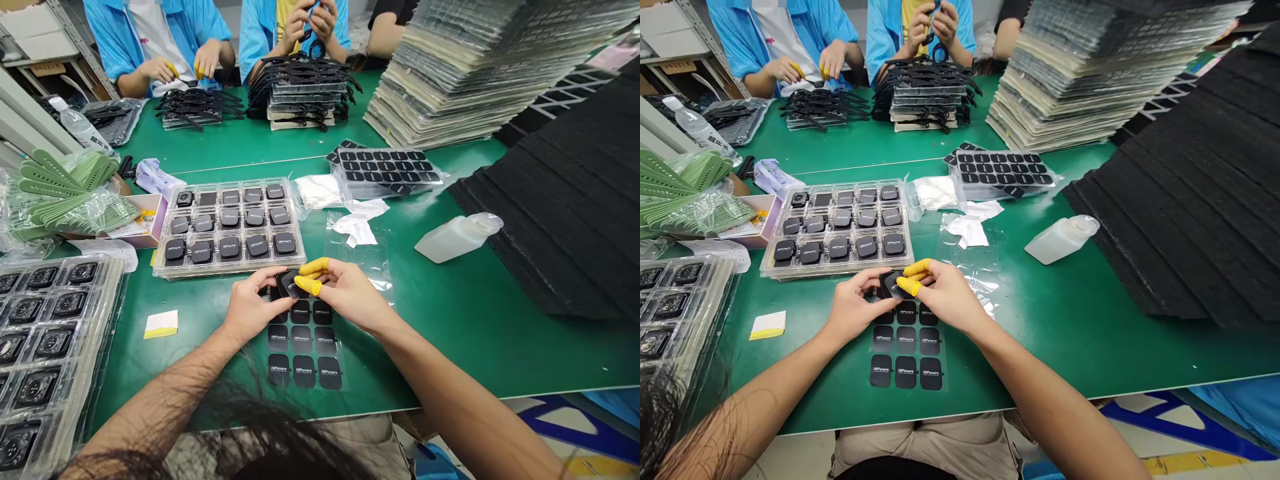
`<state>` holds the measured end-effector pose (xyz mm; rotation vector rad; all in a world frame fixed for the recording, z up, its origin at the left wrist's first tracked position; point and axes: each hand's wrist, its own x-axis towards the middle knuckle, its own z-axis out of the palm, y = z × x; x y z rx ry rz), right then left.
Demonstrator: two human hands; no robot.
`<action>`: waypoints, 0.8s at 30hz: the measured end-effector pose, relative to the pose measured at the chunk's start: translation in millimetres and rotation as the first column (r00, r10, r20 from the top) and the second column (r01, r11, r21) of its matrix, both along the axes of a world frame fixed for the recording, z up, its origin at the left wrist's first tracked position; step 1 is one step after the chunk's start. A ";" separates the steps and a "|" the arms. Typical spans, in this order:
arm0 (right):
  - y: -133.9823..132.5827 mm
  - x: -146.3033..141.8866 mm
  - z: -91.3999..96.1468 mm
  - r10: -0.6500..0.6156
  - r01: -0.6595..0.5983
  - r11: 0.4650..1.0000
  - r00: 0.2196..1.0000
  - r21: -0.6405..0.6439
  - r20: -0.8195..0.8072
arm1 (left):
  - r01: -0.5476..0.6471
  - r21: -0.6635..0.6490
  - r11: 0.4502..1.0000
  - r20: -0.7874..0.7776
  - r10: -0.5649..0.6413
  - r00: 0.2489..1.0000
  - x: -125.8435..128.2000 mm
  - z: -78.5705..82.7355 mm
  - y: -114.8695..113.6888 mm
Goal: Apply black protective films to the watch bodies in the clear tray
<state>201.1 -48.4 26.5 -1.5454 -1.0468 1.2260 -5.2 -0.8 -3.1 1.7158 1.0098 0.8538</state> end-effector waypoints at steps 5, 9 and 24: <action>0.0 0.4 4.7 -0.001 0.004 1.000 0.997 0.028 -0.082 | -0.017 -0.001 1.000 -0.024 0.017 1.000 0.5 3.7 -1.3; 0.6 -6.4 5.9 -0.071 0.068 0.997 0.968 -0.022 -0.242 | -0.027 -0.031 0.999 -0.031 0.026 0.999 0.6 4.7 -1.6; 0.6 -19.7 -11.1 -0.114 0.102 0.993 0.958 -0.060 -0.265 | -0.041 -0.008 0.999 -0.045 0.041 0.998 0.7 3.2 -1.4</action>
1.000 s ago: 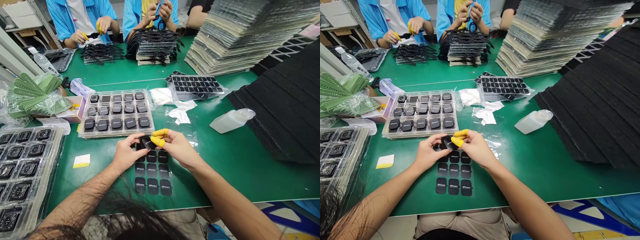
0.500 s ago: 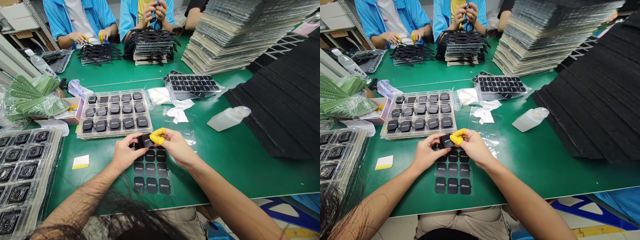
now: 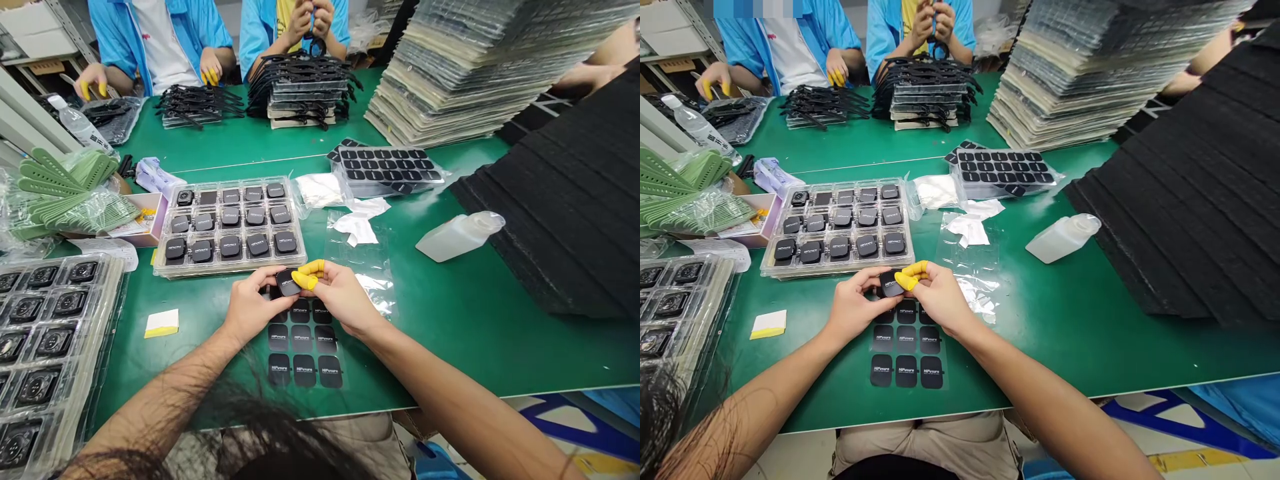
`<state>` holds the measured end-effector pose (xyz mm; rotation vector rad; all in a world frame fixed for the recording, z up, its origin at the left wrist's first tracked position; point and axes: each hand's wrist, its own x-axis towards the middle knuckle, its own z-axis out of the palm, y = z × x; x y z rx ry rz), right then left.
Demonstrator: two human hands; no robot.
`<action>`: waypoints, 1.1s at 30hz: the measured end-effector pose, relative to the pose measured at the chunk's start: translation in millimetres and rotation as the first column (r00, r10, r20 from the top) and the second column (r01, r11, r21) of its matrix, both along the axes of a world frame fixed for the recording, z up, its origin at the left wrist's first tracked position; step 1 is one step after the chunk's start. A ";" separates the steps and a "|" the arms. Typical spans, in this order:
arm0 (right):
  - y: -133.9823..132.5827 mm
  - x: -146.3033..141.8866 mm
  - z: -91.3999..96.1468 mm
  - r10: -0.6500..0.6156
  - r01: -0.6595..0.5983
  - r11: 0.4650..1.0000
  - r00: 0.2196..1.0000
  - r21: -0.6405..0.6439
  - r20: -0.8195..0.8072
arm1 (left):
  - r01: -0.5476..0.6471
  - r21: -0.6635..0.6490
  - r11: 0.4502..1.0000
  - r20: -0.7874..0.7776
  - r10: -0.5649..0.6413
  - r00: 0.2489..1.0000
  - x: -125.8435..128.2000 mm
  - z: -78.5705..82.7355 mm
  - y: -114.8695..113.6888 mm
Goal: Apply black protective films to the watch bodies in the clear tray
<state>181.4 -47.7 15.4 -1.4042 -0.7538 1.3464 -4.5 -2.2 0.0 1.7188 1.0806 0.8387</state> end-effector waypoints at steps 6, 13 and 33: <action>-1.1 -2.1 -3.7 -0.003 0.002 1.000 0.999 0.022 0.033 | -0.016 0.022 1.000 -0.029 0.017 0.999 -0.1 -0.7 -0.7; -1.6 -3.2 -2.0 -0.022 0.021 1.000 0.999 0.021 0.033 | -0.007 0.025 1.000 -0.042 0.008 0.999 0.1 1.5 -0.4; -4.9 1.2 11.6 0.164 -0.171 0.985 0.930 -0.008 0.330 | 0.070 -0.002 0.998 0.051 -0.070 0.996 -1.6 0.7 0.1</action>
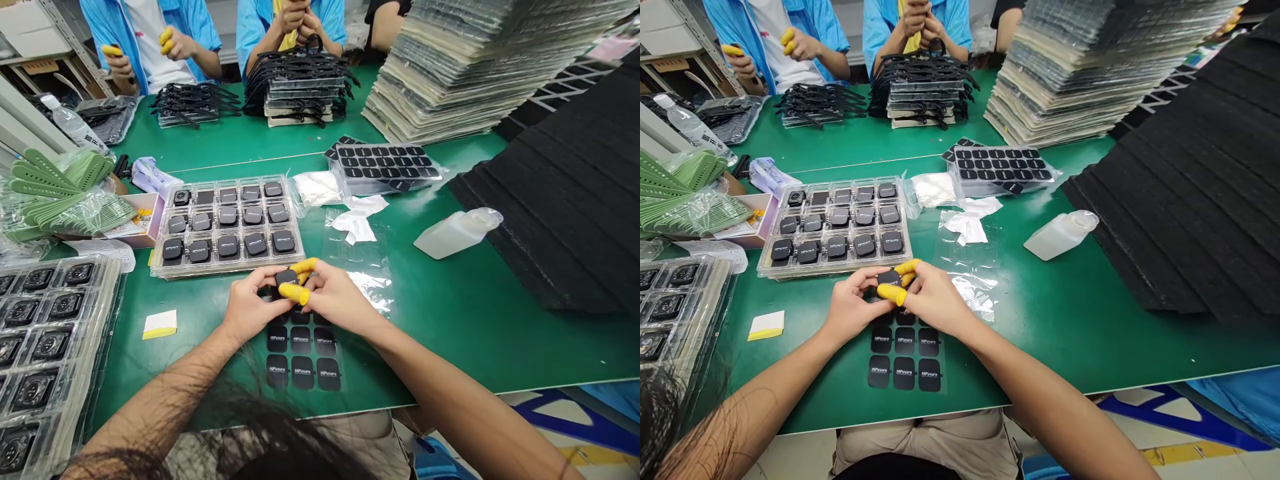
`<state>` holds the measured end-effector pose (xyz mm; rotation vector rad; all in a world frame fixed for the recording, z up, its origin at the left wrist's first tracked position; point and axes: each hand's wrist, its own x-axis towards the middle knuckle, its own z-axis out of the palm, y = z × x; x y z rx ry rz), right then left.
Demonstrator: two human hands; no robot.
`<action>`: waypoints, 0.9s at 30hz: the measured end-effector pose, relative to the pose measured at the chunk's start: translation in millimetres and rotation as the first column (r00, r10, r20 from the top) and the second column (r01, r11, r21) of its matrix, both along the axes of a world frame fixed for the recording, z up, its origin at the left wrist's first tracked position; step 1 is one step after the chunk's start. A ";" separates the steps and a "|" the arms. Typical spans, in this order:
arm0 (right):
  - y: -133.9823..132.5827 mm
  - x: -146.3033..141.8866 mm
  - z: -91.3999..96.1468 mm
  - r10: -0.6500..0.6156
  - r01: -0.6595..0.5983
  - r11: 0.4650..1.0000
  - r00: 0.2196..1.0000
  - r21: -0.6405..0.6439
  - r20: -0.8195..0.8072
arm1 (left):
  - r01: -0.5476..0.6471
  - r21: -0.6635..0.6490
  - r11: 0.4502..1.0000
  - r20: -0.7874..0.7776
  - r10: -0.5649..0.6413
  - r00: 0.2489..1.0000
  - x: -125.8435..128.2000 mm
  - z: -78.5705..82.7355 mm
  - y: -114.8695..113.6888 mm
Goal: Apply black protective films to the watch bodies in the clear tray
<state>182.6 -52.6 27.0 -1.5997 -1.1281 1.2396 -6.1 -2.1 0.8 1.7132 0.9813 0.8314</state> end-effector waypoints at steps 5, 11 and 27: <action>5.3 -1.0 -7.4 -0.063 0.058 0.997 0.992 -0.045 -0.109 | 0.045 -0.038 0.998 0.024 -0.044 0.999 1.4 0.4 -0.3; 4.5 -1.5 -4.8 0.005 -0.005 1.000 1.000 -0.029 -0.017 | 0.105 -0.067 0.992 0.004 -0.105 0.994 1.0 2.7 0.1; 113.2 -26.2 15.3 -0.049 -0.058 0.940 0.952 0.336 0.302 | 0.213 0.034 0.976 -0.004 -0.213 0.977 9.4 -19.2 0.3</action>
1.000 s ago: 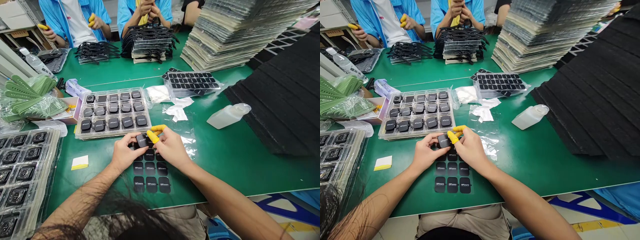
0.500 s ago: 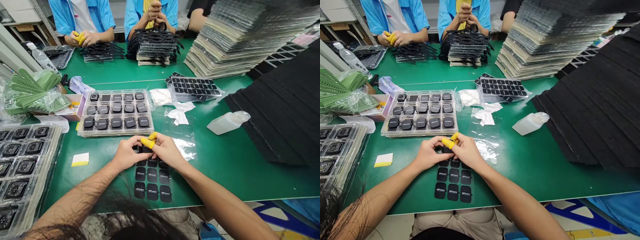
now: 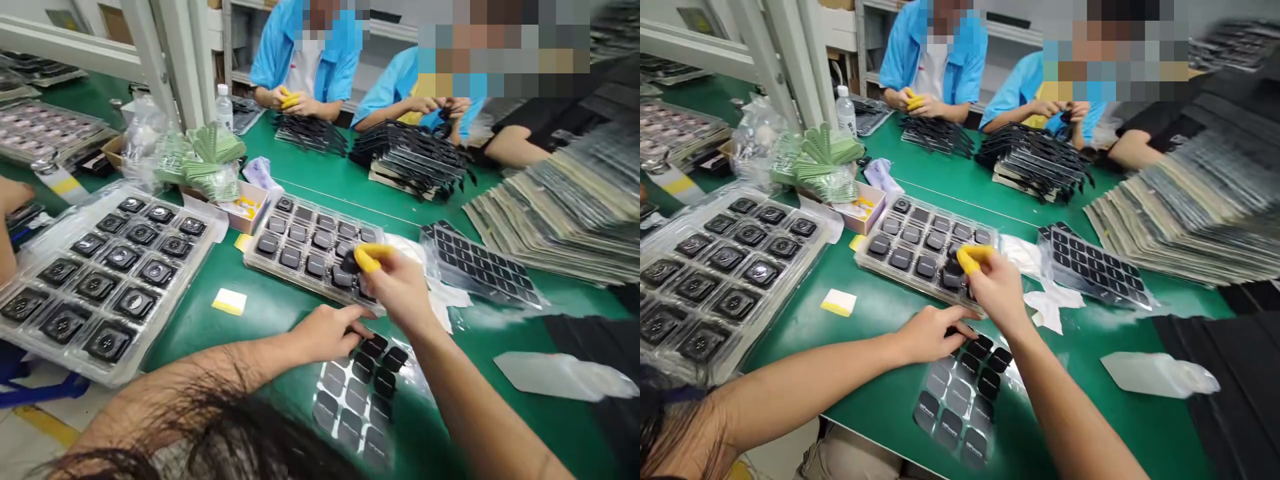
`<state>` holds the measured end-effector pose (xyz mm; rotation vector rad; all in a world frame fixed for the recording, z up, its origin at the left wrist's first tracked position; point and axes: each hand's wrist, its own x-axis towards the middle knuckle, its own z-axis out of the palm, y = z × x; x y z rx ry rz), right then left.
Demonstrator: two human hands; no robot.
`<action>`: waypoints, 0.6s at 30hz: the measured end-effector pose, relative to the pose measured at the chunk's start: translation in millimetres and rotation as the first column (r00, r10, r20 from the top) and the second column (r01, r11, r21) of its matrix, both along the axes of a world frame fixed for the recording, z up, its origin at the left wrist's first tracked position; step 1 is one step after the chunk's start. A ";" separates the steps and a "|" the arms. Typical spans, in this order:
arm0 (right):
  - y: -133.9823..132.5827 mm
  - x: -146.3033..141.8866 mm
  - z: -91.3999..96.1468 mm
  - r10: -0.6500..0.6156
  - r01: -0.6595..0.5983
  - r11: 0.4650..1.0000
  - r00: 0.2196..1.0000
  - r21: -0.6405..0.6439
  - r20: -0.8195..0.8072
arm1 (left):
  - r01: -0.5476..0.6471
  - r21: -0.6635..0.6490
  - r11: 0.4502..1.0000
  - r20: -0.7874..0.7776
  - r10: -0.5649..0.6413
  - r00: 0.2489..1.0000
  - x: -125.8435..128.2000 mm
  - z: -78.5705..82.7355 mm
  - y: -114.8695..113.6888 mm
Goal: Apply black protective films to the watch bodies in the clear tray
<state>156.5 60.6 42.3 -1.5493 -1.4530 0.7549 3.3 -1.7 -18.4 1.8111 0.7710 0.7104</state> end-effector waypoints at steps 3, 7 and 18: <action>84.2 -42.2 11.3 -0.008 -0.003 1.000 0.924 0.029 0.381 | 0.005 0.006 1.000 -0.020 -0.005 1.000 1.7 -5.3 1.4; 143.4 -74.4 13.1 0.062 -0.046 0.998 0.808 -0.042 0.586 | 0.012 -0.037 0.999 -0.031 -0.013 0.999 2.1 -6.9 2.9; 179.2 -128.8 15.1 0.196 -0.120 0.978 0.817 -0.173 0.542 | 0.009 -0.106 0.994 -0.049 -0.014 0.999 -2.0 -1.0 6.6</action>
